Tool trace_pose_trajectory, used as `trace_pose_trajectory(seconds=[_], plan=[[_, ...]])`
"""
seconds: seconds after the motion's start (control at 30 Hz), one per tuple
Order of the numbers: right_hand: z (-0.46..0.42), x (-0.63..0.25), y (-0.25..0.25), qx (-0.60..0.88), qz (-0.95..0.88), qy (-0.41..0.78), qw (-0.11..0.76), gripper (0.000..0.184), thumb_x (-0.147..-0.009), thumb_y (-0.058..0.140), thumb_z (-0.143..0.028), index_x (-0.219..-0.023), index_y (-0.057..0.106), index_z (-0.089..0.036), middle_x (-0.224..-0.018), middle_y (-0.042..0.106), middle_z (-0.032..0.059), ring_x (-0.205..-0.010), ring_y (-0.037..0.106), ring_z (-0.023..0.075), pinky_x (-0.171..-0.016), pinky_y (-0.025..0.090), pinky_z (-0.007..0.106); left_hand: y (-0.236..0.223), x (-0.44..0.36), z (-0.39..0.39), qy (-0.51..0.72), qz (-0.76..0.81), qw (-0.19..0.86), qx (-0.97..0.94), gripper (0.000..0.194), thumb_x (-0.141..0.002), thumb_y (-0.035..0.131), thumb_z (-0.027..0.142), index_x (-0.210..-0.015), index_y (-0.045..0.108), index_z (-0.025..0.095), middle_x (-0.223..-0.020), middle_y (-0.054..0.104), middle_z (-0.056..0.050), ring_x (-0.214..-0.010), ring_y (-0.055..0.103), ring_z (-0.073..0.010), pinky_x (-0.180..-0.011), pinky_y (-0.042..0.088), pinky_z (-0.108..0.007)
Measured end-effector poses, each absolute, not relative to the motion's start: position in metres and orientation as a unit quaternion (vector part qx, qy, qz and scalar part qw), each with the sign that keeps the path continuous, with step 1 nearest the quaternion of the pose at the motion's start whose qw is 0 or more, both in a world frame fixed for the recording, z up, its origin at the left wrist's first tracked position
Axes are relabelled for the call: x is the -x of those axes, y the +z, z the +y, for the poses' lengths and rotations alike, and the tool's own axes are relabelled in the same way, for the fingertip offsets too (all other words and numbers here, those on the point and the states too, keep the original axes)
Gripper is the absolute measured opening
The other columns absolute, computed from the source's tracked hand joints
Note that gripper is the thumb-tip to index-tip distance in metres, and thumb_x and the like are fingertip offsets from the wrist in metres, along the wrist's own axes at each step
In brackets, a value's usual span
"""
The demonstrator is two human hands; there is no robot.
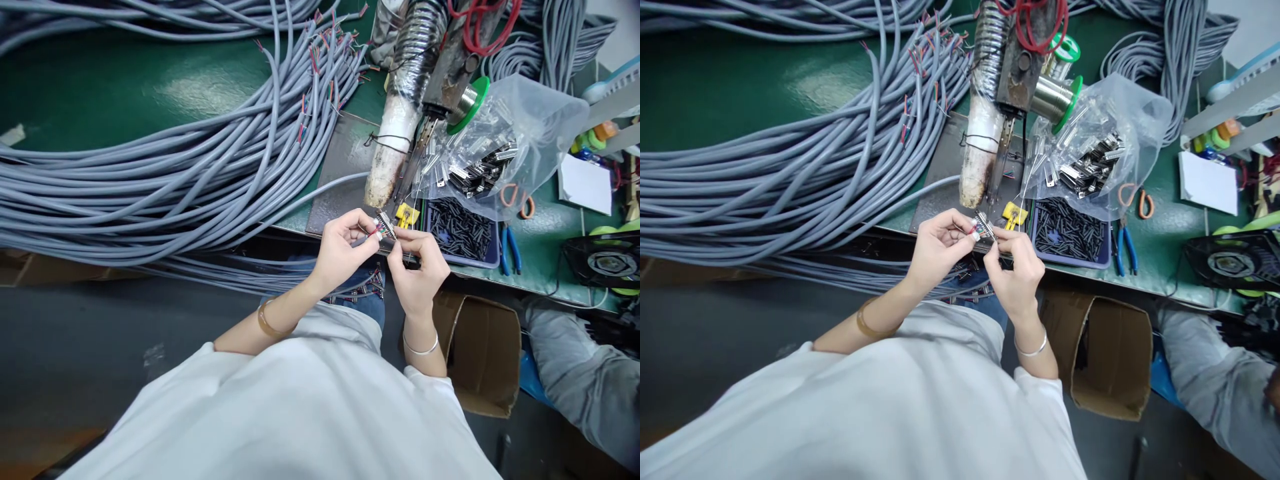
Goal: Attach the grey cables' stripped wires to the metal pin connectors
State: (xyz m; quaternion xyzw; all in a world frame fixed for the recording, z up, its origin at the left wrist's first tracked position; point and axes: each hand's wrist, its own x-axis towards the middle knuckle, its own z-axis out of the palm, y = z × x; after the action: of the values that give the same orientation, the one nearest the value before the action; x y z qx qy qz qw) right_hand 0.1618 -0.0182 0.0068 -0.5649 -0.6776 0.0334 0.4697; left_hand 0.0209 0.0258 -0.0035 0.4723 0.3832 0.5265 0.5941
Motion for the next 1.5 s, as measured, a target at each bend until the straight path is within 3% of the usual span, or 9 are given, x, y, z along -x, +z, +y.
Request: trace_pose_trajectory(seconds=[0.5, 0.77, 0.93, 1.1, 1.27, 1.4, 1.5], plan=[[-0.011, -0.165, 0.005, 0.538, -0.692, 0.012, 0.482, 0.02, -0.083, 0.067, -0.007, -0.082, 0.056, -0.023, -0.097, 0.077, 0.0036, -0.09, 0.074, 0.0173, -0.081, 0.06, 0.033, 0.001, -0.026, 0.031, 0.538, 0.412, 0.558, -0.48, 0.011, -0.066, 0.069, 0.01, -0.071, 0.06, 0.015, -0.069, 0.06, 0.004, -0.057, 0.054, -0.005, -0.054, 0.043, -0.015], [-0.012, -0.165, 0.004, 0.539, -0.678, 0.06, 0.496, 0.015, -0.086, 0.067, -0.01, -0.083, 0.06, -0.023, -0.097, 0.076, 0.0025, -0.09, 0.073, 0.0172, -0.082, 0.06, 0.035, -0.008, -0.023, 0.032, 0.53, 0.386, 0.604, -0.453, 0.011, -0.071, 0.073, 0.013, -0.075, 0.062, 0.015, -0.073, 0.064, 0.003, -0.052, 0.051, -0.0026, -0.051, 0.043, -0.015], [-0.015, -0.17, 0.015, 0.58, -0.621, 0.135, 0.511, 0.006, -0.092, 0.065, -0.018, -0.089, 0.069, -0.023, -0.086, 0.069, 0.0007, -0.077, 0.066, 0.0144, -0.064, 0.057, 0.029, -0.013, -0.019, 0.029, 0.496, 0.375, 0.646, -0.444, 0.018, -0.075, 0.08, 0.024, -0.08, 0.066, 0.015, -0.082, 0.07, -0.002, -0.056, 0.056, -0.0044, -0.051, 0.045, -0.016], [-0.02, -0.177, 0.028, 0.57, -0.677, 0.154, 0.438, 0.014, -0.092, 0.067, -0.018, -0.103, 0.073, -0.026, -0.087, 0.066, 0.0002, -0.079, 0.062, 0.0131, -0.066, 0.054, 0.027, -0.012, -0.016, 0.021, 0.478, 0.358, 0.641, -0.482, 0.014, -0.077, 0.079, 0.024, -0.082, 0.07, 0.015, -0.083, 0.071, -0.004, -0.076, 0.067, -0.0111, -0.073, 0.057, -0.021], [-0.025, -0.171, 0.023, 0.567, -0.71, 0.149, 0.39, 0.008, -0.096, 0.06, -0.019, -0.09, 0.065, -0.022, -0.086, 0.063, 0.0007, -0.082, 0.062, 0.0131, -0.071, 0.054, 0.028, -0.008, -0.018, 0.017, 0.482, 0.361, 0.625, -0.497, 0.011, -0.074, 0.077, 0.019, -0.079, 0.069, 0.015, -0.078, 0.07, -0.002, -0.073, 0.066, -0.0101, -0.071, 0.055, -0.019], [-0.029, -0.172, 0.019, 0.637, -0.57, 0.108, 0.507, 0.008, -0.098, 0.058, -0.026, -0.092, 0.06, -0.022, -0.08, 0.064, -0.0024, -0.064, 0.064, 0.0093, -0.055, 0.051, 0.022, -0.007, -0.018, 0.018, 0.487, 0.383, 0.627, -0.472, 0.014, -0.073, 0.078, 0.021, -0.08, 0.067, 0.015, -0.08, 0.07, -0.001, -0.069, 0.066, -0.0094, -0.066, 0.054, -0.019], [-0.032, -0.178, 0.021, 0.618, -0.463, 0.053, 0.633, 0.008, -0.096, 0.061, -0.03, -0.095, 0.058, -0.022, -0.061, 0.054, -0.0095, -0.042, 0.053, 0.0067, -0.042, 0.045, 0.02, -0.009, -0.015, 0.02, 0.496, 0.392, 0.636, -0.444, 0.018, -0.073, 0.08, 0.025, -0.078, 0.066, 0.015, -0.082, 0.071, -0.002, -0.069, 0.066, -0.0087, -0.065, 0.052, -0.018]])
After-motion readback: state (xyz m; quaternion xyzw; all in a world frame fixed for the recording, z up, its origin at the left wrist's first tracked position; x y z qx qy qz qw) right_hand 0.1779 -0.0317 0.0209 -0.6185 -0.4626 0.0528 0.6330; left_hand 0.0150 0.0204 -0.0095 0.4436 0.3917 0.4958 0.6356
